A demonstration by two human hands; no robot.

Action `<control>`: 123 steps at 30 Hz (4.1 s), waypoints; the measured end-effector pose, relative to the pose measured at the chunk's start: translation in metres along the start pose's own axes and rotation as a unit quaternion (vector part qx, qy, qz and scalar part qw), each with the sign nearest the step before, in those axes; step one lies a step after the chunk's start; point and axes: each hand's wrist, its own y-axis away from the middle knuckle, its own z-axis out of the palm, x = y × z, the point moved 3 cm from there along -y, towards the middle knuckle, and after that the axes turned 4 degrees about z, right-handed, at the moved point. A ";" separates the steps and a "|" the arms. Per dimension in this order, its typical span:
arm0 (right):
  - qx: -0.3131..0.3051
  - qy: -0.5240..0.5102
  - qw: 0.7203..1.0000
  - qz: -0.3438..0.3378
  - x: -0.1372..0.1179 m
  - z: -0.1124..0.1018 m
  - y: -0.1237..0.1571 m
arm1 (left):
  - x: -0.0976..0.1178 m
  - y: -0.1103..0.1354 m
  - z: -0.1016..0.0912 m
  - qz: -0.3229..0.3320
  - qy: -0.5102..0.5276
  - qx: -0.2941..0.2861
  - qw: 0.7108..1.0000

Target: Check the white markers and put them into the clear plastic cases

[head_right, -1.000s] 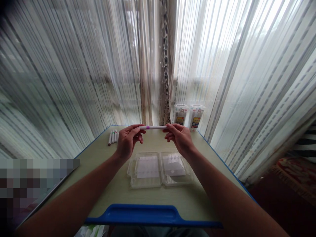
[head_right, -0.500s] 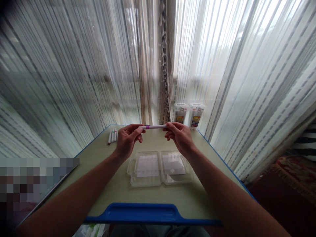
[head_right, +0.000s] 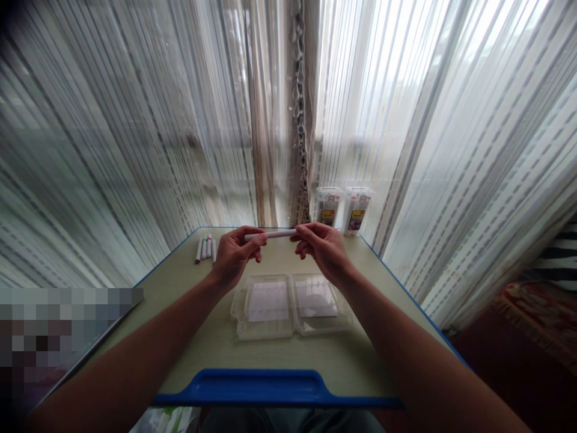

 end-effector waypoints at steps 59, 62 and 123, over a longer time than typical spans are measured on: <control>0.035 -0.002 0.999 -0.004 0.005 -0.006 -0.003 | 0.000 -0.001 -0.005 0.001 0.059 0.035 0.998; 0.038 -0.005 0.999 -0.001 0.004 -0.006 -0.003 | 0.000 0.000 -0.005 0.008 0.055 0.032 0.998; 0.006 0.013 1.000 -0.015 0.005 0.001 0.002 | -0.001 0.002 -0.001 0.007 -0.044 0.010 0.999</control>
